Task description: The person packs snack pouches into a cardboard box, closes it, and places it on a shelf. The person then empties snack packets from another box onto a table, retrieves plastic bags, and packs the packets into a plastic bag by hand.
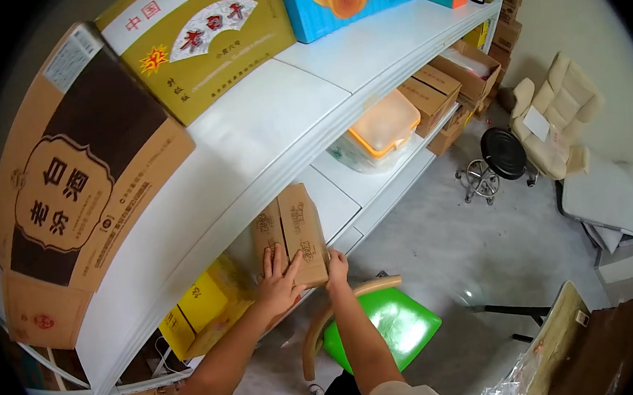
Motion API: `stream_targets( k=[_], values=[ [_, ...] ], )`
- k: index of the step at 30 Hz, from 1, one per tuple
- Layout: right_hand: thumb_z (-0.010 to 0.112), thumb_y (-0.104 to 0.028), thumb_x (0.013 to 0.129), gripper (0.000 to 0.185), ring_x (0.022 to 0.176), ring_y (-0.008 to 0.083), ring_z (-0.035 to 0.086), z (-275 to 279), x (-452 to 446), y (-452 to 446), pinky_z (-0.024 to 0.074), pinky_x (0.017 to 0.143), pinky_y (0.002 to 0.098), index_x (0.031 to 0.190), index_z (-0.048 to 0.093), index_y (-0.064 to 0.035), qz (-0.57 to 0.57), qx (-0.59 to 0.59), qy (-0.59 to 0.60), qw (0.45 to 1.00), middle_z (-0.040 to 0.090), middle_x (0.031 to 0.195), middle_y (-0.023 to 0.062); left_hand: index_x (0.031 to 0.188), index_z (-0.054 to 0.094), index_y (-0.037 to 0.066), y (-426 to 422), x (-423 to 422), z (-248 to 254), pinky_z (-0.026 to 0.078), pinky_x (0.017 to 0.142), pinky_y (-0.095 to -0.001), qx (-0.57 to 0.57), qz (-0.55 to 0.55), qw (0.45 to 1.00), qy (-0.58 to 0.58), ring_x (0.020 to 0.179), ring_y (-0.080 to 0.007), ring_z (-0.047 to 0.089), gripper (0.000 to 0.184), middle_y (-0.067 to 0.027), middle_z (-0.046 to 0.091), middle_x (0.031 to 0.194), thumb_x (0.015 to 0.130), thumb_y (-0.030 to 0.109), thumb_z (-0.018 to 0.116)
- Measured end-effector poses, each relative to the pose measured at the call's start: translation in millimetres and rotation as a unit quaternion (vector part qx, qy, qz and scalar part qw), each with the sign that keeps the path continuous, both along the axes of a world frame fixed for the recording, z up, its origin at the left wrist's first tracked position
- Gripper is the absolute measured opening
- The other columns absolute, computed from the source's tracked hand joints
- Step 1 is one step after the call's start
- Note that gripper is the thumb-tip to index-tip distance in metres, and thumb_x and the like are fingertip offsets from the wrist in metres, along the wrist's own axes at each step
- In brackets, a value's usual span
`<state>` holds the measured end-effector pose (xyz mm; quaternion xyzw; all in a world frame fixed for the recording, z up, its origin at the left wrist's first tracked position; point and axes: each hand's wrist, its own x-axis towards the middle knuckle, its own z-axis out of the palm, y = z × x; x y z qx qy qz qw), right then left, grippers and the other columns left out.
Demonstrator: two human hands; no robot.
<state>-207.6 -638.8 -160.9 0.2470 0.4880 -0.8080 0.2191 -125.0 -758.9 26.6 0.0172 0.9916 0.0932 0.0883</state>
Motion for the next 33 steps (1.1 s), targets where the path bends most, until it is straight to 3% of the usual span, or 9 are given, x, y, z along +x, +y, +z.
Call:
stream_targets(
  k=[3, 5, 6, 8, 12, 15, 19, 25, 33],
  values=[
    [0.050, -0.046, 0.091, 0.058, 0.119, 0.0289, 0.045, 53.4, 33.3, 1.4, 0.0421, 0.094, 0.0398, 0.136, 0.036, -0.0118, -0.152, -0.048, -0.182, 0.970, 0.042, 0.132, 0.0169, 0.147, 0.022, 0.033, 11.5, -9.9, -3.5, 0.038, 0.085, -0.0656, -0.011, 0.016, 0.999, 0.028, 0.137, -0.0472, 0.014, 0.080, -0.0209, 0.012, 0.152, 0.081, 0.042, 0.066],
    [0.042, -0.065, 0.087, 0.078, 0.129, 0.0351, 0.034, 51.5, 56.4, -3.6, 0.0372, 0.101, 0.0469, 0.143, 0.024, -0.0136, -0.058, -0.368, -0.204, 0.905, 0.029, 0.142, 0.0174, 0.146, 0.025, 0.031, 18.1, -25.7, -2.2, 0.040, 0.083, -0.0659, -0.025, 0.043, 0.997, 0.057, 0.136, -0.0474, 0.016, 0.078, -0.0215, 0.014, 0.151, 0.081, 0.042, 0.066],
    [0.039, -0.076, 0.081, 0.087, 0.128, 0.0353, 0.034, 45.2, 57.0, -12.5, 0.0371, 0.100, 0.0487, 0.144, 0.025, -0.0166, -0.048, -0.389, -0.230, 0.891, 0.030, 0.142, 0.0162, 0.146, 0.025, 0.031, 20.6, -35.2, 0.6, 0.040, 0.083, -0.0659, -0.025, 0.040, 0.997, 0.055, 0.136, -0.0474, 0.016, 0.078, -0.0215, 0.014, 0.151, 0.081, 0.042, 0.066],
    [0.040, -0.078, 0.079, 0.090, 0.125, 0.0338, 0.038, 86.6, 45.8, -15.9, 0.0368, 0.100, 0.0499, 0.145, 0.023, -0.0189, -0.035, -0.348, -0.187, 0.918, 0.030, 0.141, 0.0166, 0.147, 0.024, 0.025, 23.2, -56.9, 6.3, 0.031, 0.100, -0.0623, 0.002, 0.053, 0.999, 0.013, 0.135, -0.0516, 0.012, 0.076, -0.0263, 0.009, 0.150, 0.083, 0.033, 0.065],
    [0.045, -0.069, 0.084, 0.087, 0.123, 0.0314, 0.041, 91.1, 0.5, -14.4, 0.0371, 0.101, 0.0460, 0.148, 0.010, -0.0204, -0.044, -0.422, -0.168, 0.890, 0.032, 0.140, 0.0179, 0.147, 0.025, 0.020, 18.5, -99.1, -7.8, 0.026, 0.106, -0.0565, 0.008, 0.002, 0.997, 0.075, 0.134, -0.0525, 0.013, 0.069, -0.0280, 0.010, 0.149, 0.087, 0.022, 0.059],
    [0.053, -0.033, 0.095, 0.085, 0.126, 0.0282, 0.040, 125.3, -38.6, -19.8, 0.0372, 0.101, 0.0354, 0.146, -0.014, -0.0207, -0.084, -0.223, 0.028, 0.971, 0.032, 0.142, 0.0196, 0.146, 0.025, 0.018, 21.0, -130.7, -20.7, 0.024, 0.107, -0.0561, 0.044, -0.026, 0.996, 0.079, 0.136, -0.0512, 0.013, 0.066, -0.0260, 0.013, 0.150, 0.088, 0.017, 0.055],
    [0.053, -0.024, 0.096, 0.081, 0.127, 0.0291, 0.038, 120.1, -90.2, -29.7, 0.0360, 0.103, 0.0369, 0.147, -0.010, -0.0184, -0.116, -0.188, 0.026, 0.975, 0.028, 0.144, 0.0205, 0.147, 0.017, 0.011, 19.1, -167.4, -24.8, 0.023, 0.110, -0.0503, 0.125, -0.026, 0.990, 0.052, 0.137, -0.0441, 0.016, 0.071, -0.0233, 0.017, 0.150, 0.087, 0.013, 0.054],
    [0.056, -0.021, 0.092, 0.069, 0.124, 0.0414, 0.039, 80.0, -146.5, -59.1, 0.0345, 0.102, 0.0421, 0.146, 0.016, -0.0032, -0.114, 0.205, 0.213, 0.948, 0.033, 0.136, 0.0323, 0.147, 0.009, 0.005, -1.0, -176.9, -17.1, 0.020, 0.113, -0.0436, 0.203, -0.105, 0.971, 0.068, 0.139, -0.0372, 0.020, 0.084, -0.0214, 0.020, 0.150, 0.076, -0.007, 0.051],
    [0.054, -0.027, 0.091, 0.072, 0.120, 0.0487, 0.041, 95.4, -177.0, -55.8, 0.0358, 0.100, 0.0470, 0.147, 0.013, -0.0087, -0.064, 0.288, 0.216, 0.931, 0.036, 0.132, 0.0346, 0.147, 0.010, 0.003, -1.8, -173.3, -28.7, 0.015, 0.114, -0.0435, 0.249, -0.049, 0.965, 0.060, 0.141, -0.0398, 0.009, 0.083, -0.0224, 0.012, 0.152, 0.077, -0.009, 0.053]
  ],
)
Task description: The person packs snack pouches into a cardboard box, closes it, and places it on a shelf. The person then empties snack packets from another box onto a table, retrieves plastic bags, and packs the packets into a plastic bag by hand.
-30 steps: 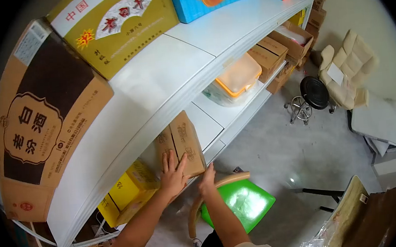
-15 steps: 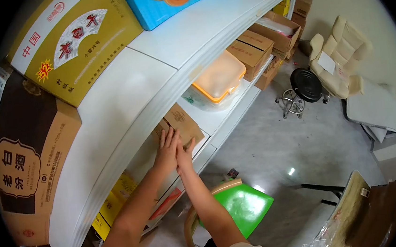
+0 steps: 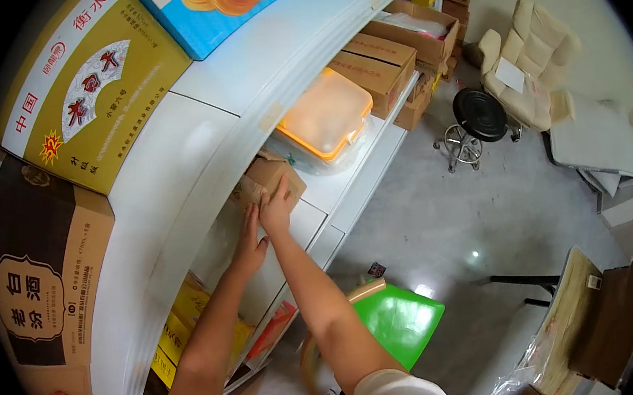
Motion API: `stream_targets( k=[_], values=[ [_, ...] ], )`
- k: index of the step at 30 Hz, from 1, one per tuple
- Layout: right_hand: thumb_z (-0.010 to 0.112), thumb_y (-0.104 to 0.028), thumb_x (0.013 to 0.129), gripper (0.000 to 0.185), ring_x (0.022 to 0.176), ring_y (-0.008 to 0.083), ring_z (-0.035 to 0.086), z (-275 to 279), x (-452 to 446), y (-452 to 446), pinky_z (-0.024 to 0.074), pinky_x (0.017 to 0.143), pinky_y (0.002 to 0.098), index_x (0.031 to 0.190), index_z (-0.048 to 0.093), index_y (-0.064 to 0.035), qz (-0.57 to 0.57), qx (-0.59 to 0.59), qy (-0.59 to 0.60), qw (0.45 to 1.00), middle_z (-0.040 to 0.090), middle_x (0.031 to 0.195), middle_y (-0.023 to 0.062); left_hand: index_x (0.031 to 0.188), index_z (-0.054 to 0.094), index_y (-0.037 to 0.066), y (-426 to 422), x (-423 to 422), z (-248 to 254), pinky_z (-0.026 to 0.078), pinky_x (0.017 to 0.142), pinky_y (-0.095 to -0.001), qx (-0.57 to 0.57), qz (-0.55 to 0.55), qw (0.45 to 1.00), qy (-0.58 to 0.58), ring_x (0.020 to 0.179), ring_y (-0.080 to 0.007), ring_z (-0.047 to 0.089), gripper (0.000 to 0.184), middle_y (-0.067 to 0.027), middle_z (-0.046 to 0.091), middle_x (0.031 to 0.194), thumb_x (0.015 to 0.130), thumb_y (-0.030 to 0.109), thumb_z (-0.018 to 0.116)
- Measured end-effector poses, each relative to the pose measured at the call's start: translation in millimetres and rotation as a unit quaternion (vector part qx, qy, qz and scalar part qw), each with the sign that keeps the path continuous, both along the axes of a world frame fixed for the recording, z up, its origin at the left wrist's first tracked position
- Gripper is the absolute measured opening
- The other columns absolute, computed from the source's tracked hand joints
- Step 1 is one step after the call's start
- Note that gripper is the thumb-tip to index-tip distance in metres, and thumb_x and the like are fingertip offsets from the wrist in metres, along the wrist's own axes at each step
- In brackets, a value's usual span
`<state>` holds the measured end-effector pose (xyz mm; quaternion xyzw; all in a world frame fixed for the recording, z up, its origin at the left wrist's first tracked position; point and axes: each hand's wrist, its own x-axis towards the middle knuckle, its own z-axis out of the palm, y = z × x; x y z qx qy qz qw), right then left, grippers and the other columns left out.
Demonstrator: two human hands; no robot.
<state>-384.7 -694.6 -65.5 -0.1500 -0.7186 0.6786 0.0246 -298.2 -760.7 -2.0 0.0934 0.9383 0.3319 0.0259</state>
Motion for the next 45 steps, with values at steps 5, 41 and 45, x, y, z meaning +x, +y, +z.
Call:
stream_targets(
  k=[5, 41, 45],
  values=[
    [0.055, -0.037, 0.088, 0.074, 0.116, 0.0489, 0.046, -8.1, 8.3, 25.1, 0.0401, 0.096, 0.0474, 0.145, 0.017, -0.0101, 0.093, 0.045, -0.044, 0.994, 0.041, 0.129, 0.0360, 0.143, 0.020, 0.002, 3.0, 25.6, -11.4, 0.018, 0.112, -0.0428, -0.038, 0.025, 0.999, 0.025, 0.139, -0.0396, 0.017, 0.075, -0.0249, 0.018, 0.149, 0.079, -0.001, 0.059],
    [0.058, -0.012, 0.089, 0.011, 0.075, 0.0128, 0.054, 133.1, 749.5, 451.4, 0.0445, 0.069, 0.0273, 0.085, 0.060, -0.0011, -0.500, 0.228, 0.149, 0.822, 0.057, 0.081, 0.0058, 0.122, 0.047, 0.005, 362.4, 539.2, 115.3, 0.047, 0.089, -0.0373, 0.041, -0.589, 0.775, -0.226, 0.103, -0.0271, 0.059, 0.039, -0.0140, 0.054, 0.121, 0.087, 0.018, 0.058],
    [0.061, -0.010, 0.086, 0.012, 0.085, 0.0219, 0.053, 155.3, 819.1, 529.5, 0.0433, 0.079, 0.0333, 0.091, 0.058, -0.0006, -0.658, 0.176, 0.128, 0.721, 0.057, 0.089, 0.0084, 0.123, 0.046, 0.007, 413.4, 563.3, 99.1, 0.048, 0.088, -0.0369, 0.023, -0.622, 0.748, -0.232, 0.103, -0.0253, 0.059, 0.039, -0.0152, 0.055, 0.120, 0.088, 0.020, 0.059]
  ],
)
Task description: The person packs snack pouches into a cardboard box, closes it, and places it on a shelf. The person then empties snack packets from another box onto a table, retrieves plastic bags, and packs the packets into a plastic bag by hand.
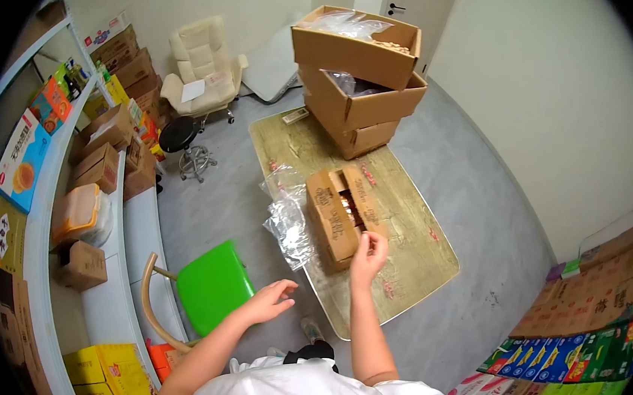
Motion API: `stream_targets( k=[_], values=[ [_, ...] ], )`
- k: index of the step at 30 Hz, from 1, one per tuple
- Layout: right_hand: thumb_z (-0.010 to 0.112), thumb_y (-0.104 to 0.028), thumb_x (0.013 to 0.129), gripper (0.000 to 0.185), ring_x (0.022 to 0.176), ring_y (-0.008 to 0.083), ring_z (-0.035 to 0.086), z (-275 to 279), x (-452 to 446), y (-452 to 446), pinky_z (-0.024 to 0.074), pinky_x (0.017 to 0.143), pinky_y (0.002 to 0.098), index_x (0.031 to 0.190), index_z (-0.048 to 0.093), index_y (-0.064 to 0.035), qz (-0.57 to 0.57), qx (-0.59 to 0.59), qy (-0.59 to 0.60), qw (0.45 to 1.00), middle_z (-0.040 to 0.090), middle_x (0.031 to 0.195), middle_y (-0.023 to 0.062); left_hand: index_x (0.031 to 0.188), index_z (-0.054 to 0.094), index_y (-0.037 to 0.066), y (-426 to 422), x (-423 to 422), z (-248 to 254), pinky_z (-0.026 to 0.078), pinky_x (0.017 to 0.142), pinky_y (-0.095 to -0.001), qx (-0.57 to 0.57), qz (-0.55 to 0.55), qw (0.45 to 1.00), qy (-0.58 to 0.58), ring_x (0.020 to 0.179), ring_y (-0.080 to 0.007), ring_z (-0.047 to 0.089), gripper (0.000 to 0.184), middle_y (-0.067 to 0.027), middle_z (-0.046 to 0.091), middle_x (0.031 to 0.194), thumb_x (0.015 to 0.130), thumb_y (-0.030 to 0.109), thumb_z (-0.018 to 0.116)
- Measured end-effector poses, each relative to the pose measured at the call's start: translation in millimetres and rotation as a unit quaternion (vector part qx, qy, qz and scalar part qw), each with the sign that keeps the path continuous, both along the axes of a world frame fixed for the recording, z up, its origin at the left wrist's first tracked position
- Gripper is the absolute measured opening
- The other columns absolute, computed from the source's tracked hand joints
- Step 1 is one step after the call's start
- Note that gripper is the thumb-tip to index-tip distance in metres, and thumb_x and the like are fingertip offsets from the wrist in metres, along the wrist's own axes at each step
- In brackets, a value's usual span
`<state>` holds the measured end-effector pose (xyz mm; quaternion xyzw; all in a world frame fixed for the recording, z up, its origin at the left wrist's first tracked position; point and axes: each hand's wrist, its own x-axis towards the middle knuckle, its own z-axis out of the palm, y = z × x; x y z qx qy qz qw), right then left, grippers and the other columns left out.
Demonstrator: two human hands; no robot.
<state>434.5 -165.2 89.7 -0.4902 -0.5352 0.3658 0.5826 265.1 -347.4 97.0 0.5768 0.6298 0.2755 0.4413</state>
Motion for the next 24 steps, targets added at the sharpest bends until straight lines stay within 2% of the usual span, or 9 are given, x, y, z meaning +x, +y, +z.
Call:
stream_targets(
  k=[4, 7, 9, 12, 13, 14, 17, 20, 24],
  values=[
    [0.067, -0.015, 0.082, 0.029, 0.095, 0.0238, 0.051, -49.0, 40.2, 66.2, 0.0410, 0.086, 0.0354, 0.104, 0.054, -0.0006, -0.081, 0.011, -0.078, 0.994, 0.054, 0.100, 0.0110, 0.128, 0.041, 0.007, 73.9, 25.1, -21.2, 0.048, 0.087, -0.0366, -0.079, 0.018, 0.996, -0.043, 0.100, -0.0264, 0.060, 0.047, -0.0189, 0.054, 0.119, 0.088, 0.023, 0.060],
    [0.077, -0.022, 0.074, 0.057, 0.102, 0.0264, 0.051, -101.9, 49.4, 86.3, 0.0403, 0.092, 0.0357, 0.116, 0.046, 0.0015, -0.056, -0.118, -0.108, 0.986, 0.054, 0.108, 0.0140, 0.133, 0.035, 0.008, 117.4, 43.2, -44.8, 0.043, 0.094, -0.0386, -0.097, 0.114, 0.985, -0.086, 0.111, -0.0298, 0.055, 0.061, -0.0235, 0.049, 0.123, 0.085, 0.029, 0.064],
    [0.077, -0.019, 0.074, 0.055, 0.101, 0.0248, 0.053, -140.6, 54.7, 90.8, 0.0423, 0.090, 0.0346, 0.116, 0.047, 0.0019, 0.024, -0.184, -0.006, 0.983, 0.056, 0.109, 0.0134, 0.140, 0.028, 0.009, 145.4, 53.5, -45.2, 0.034, 0.104, -0.0427, 0.020, 0.182, 0.983, 0.028, 0.126, -0.0387, 0.039, 0.076, -0.0276, 0.035, 0.135, 0.081, 0.034, 0.068],
    [0.074, -0.009, 0.077, 0.049, 0.097, 0.0195, 0.059, -99.3, 54.3, 83.8, 0.0475, 0.085, 0.0310, 0.118, 0.050, 0.0025, 0.146, -0.336, 0.149, 0.919, 0.061, 0.109, 0.0115, 0.144, 0.023, 0.012, 175.6, 73.8, -17.2, 0.024, 0.110, -0.0443, 0.031, 0.204, 0.968, 0.146, 0.135, -0.0452, 0.020, 0.084, -0.0271, 0.018, 0.145, 0.078, 0.037, 0.070],
    [0.072, -0.007, 0.078, 0.047, 0.096, 0.0185, 0.060, -100.5, 56.0, 84.8, 0.0476, 0.085, 0.0307, 0.119, 0.051, 0.0024, 0.180, -0.332, 0.161, 0.912, 0.062, 0.107, 0.0110, 0.146, 0.020, 0.017, 184.9, 78.1, -23.3, 0.024, 0.108, -0.0547, 0.066, 0.196, 0.964, 0.167, 0.136, -0.0502, 0.011, 0.091, -0.0263, 0.006, 0.149, 0.074, 0.040, 0.072],
    [0.071, -0.006, 0.078, 0.046, 0.095, 0.0176, 0.061, -100.4, 58.0, 85.1, 0.0478, 0.085, 0.0303, 0.119, 0.052, 0.0023, 0.214, -0.329, 0.172, 0.904, 0.063, 0.106, 0.0106, 0.146, 0.020, 0.017, 190.7, 85.4, -23.6, 0.024, 0.108, -0.0547, 0.062, 0.196, 0.964, 0.166, 0.136, -0.0502, 0.011, 0.091, -0.0263, 0.006, 0.149, 0.074, 0.040, 0.072],
    [0.069, -0.004, 0.079, 0.050, 0.100, 0.0170, 0.059, -90.3, 62.5, 85.0, 0.0472, 0.087, 0.0305, 0.125, 0.048, 0.0000, 0.231, -0.362, 0.150, 0.890, 0.061, 0.112, 0.0093, 0.148, 0.016, 0.029, 201.6, 107.1, -4.9, 0.021, 0.094, -0.0764, -0.053, 0.032, 0.954, 0.292, 0.139, -0.0464, -0.006, 0.108, -0.0213, -0.005, 0.153, 0.062, 0.049, 0.078],
    [0.065, 0.001, 0.080, 0.055, 0.104, 0.0172, 0.057, -93.1, 65.7, 84.9, 0.0464, 0.089, 0.0298, 0.130, 0.043, -0.0024, 0.251, -0.365, 0.176, 0.879, 0.058, 0.118, 0.0094, 0.149, 0.014, 0.029, 198.8, 117.8, -3.2, 0.019, 0.092, -0.0781, -0.084, -0.050, 0.910, 0.403, 0.139, -0.0457, -0.006, 0.112, -0.0210, -0.005, 0.153, 0.060, 0.055, 0.077],
    [0.055, -0.025, 0.092, 0.047, 0.120, 0.0195, 0.046, -102.8, 73.6, 74.7, 0.0372, 0.099, 0.0325, 0.133, 0.043, -0.0042, 0.265, -0.355, 0.233, 0.866, 0.053, 0.127, 0.0082, 0.148, 0.016, 0.033, 190.2, 118.5, -26.7, 0.019, 0.094, -0.0766, -0.004, 0.029, 0.920, 0.390, 0.139, -0.0464, -0.004, 0.091, -0.0180, -0.002, 0.154, 0.075, 0.050, 0.068]
  ],
)
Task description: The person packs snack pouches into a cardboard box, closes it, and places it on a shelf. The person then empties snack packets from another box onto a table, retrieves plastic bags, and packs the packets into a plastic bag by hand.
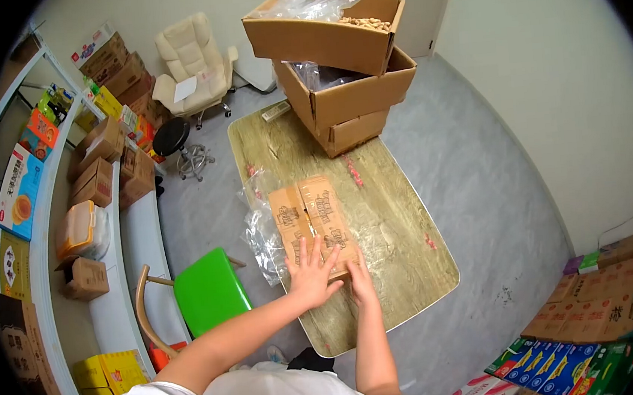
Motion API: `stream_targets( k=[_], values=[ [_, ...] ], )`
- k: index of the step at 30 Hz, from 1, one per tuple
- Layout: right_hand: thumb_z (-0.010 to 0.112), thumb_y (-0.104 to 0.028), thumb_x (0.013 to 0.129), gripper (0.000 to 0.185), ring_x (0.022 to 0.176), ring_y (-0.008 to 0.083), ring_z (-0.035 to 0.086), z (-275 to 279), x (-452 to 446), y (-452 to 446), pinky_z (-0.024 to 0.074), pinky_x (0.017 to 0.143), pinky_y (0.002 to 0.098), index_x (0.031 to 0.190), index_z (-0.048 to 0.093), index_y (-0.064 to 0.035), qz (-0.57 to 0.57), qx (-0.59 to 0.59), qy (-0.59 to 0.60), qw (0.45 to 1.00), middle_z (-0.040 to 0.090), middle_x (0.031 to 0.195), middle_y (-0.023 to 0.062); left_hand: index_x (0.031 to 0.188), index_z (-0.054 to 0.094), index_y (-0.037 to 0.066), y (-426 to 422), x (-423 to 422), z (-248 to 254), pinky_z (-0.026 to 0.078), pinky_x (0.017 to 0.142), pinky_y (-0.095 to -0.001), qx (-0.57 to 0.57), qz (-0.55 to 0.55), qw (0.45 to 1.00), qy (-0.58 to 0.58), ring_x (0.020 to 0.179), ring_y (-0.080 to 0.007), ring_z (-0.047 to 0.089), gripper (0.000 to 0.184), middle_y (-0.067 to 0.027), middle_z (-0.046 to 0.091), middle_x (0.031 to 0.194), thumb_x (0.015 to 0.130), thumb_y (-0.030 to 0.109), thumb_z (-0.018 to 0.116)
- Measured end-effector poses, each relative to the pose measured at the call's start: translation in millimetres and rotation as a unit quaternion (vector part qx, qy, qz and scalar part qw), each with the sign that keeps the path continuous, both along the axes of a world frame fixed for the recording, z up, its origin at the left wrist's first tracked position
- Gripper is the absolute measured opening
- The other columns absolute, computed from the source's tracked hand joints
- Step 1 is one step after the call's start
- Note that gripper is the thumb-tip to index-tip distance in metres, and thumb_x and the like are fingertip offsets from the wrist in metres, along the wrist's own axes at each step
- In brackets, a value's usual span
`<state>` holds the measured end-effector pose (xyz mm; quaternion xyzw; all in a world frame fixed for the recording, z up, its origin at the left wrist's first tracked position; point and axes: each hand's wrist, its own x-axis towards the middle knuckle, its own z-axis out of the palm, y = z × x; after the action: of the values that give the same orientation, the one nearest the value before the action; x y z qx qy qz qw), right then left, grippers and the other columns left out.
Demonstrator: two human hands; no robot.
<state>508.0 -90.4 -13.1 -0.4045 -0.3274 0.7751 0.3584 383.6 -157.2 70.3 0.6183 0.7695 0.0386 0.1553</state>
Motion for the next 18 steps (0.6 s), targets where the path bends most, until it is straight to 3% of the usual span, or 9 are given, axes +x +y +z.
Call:
stream_targets(
  k=[1, 2, 4, 5, 6, 8, 9, 16, 18],
  values=[
    [0.050, -0.036, 0.096, 0.048, 0.124, 0.0202, 0.041, 0.7, 1.1, -1.2, 0.0336, 0.102, 0.0332, 0.133, 0.044, -0.0051, -0.025, -0.047, 0.052, 0.997, 0.051, 0.130, 0.0074, 0.148, 0.016, 0.033, -4.7, -2.1, -1.4, 0.019, 0.094, -0.0766, 0.000, 0.002, 1.000, 0.000, 0.139, -0.0464, -0.004, 0.091, -0.0180, -0.002, 0.154, 0.075, 0.050, 0.068],
    [0.050, -0.036, 0.096, 0.048, 0.124, 0.0202, 0.041, 2.5, 3.8, 0.3, 0.0336, 0.102, 0.0332, 0.133, 0.044, -0.0051, -0.024, -0.046, 0.053, 0.997, 0.051, 0.130, 0.0074, 0.148, 0.018, 0.033, -9.4, -6.5, -1.7, 0.019, 0.094, -0.0765, 0.001, 0.003, 1.000, -0.012, 0.139, -0.0463, -0.003, 0.085, -0.0176, -0.001, 0.154, 0.079, 0.048, 0.065],
    [0.038, -0.050, 0.097, 0.056, 0.128, 0.0198, 0.034, 6.7, 11.6, 5.1, 0.0293, 0.103, 0.0328, 0.131, 0.046, -0.0073, 0.012, -0.106, 0.043, 0.993, 0.048, 0.133, 0.0048, 0.147, 0.019, 0.033, -15.1, -11.2, 3.9, 0.019, 0.094, -0.0763, 0.003, 0.005, 1.000, -0.023, 0.140, -0.0463, -0.003, 0.079, -0.0172, 0.000, 0.154, 0.083, 0.045, 0.062],
    [0.043, -0.044, 0.097, 0.048, 0.116, 0.0195, 0.047, 5.8, 5.4, 9.3, 0.0365, 0.096, 0.0310, 0.124, 0.052, -0.0049, -0.022, -0.146, -0.049, 0.988, 0.055, 0.124, 0.0079, 0.147, 0.020, 0.033, -17.6, -12.9, 6.9, 0.021, 0.095, -0.0744, 0.001, 0.008, 1.000, -0.026, 0.139, -0.0468, -0.002, 0.077, -0.0180, 0.000, 0.154, 0.083, 0.045, 0.061],
    [0.043, -0.044, 0.097, 0.048, 0.116, 0.0195, 0.047, -17.0, 3.6, 12.8, 0.0365, 0.096, 0.0310, 0.124, 0.052, -0.0049, -0.020, -0.146, -0.048, 0.988, 0.055, 0.124, 0.0079, 0.147, 0.022, 0.033, -19.9, -13.8, 8.3, 0.023, 0.096, -0.0725, -0.002, 0.011, 0.999, -0.030, 0.139, -0.0473, -0.002, 0.075, -0.0187, 0.001, 0.154, 0.084, 0.044, 0.061],
    [0.047, -0.039, 0.096, 0.044, 0.098, 0.0185, 0.058, -80.7, 0.1, 22.9, 0.0453, 0.084, 0.0302, 0.116, 0.056, -0.0016, 0.021, -0.083, -0.107, 0.991, 0.062, 0.110, 0.0092, 0.146, 0.023, 0.033, -23.1, -15.2, 1.0, 0.024, 0.098, -0.0696, 0.001, 0.006, 1.000, -0.029, 0.139, -0.0475, -0.001, 0.073, -0.0203, 0.001, 0.153, 0.085, 0.043, 0.061],
    [0.052, -0.030, 0.093, 0.036, 0.082, 0.0180, 0.062, -79.3, -5.0, 25.7, 0.0494, 0.070, 0.0293, 0.112, 0.058, 0.0001, -0.003, -0.122, -0.100, 0.987, 0.066, 0.099, 0.0087, 0.146, 0.024, 0.033, -22.7, -16.1, 0.2, 0.026, 0.099, -0.0667, 0.005, 0.000, 1.000, -0.030, 0.139, -0.0477, -0.001, 0.072, -0.0218, 0.000, 0.153, 0.085, 0.042, 0.060],
    [0.053, -0.027, 0.090, 0.031, 0.086, 0.0181, 0.063, -74.0, -6.7, 34.4, 0.0512, 0.067, 0.0319, 0.113, 0.059, -0.0069, 0.011, -0.157, -0.068, 0.985, 0.066, 0.101, 0.0088, 0.146, 0.025, 0.035, -22.6, -8.6, 4.5, 0.031, 0.099, -0.0590, 0.029, 0.033, 0.999, -0.014, 0.138, -0.0503, -0.002, 0.079, -0.0297, -0.001, 0.150, 0.079, 0.047, 0.065],
    [0.051, -0.031, 0.091, 0.030, 0.092, 0.0191, 0.062, -63.0, -5.3, 39.6, 0.0527, 0.066, 0.0379, 0.115, 0.059, -0.0147, 0.098, -0.212, -0.182, 0.955, 0.066, 0.100, 0.0087, 0.145, 0.028, 0.034, -22.2, -9.0, 8.0, 0.031, 0.098, -0.0599, 0.026, 0.051, 0.998, -0.041, 0.138, -0.0509, 0.000, 0.081, -0.0304, -0.001, 0.150, 0.076, 0.048, 0.068]
  ],
)
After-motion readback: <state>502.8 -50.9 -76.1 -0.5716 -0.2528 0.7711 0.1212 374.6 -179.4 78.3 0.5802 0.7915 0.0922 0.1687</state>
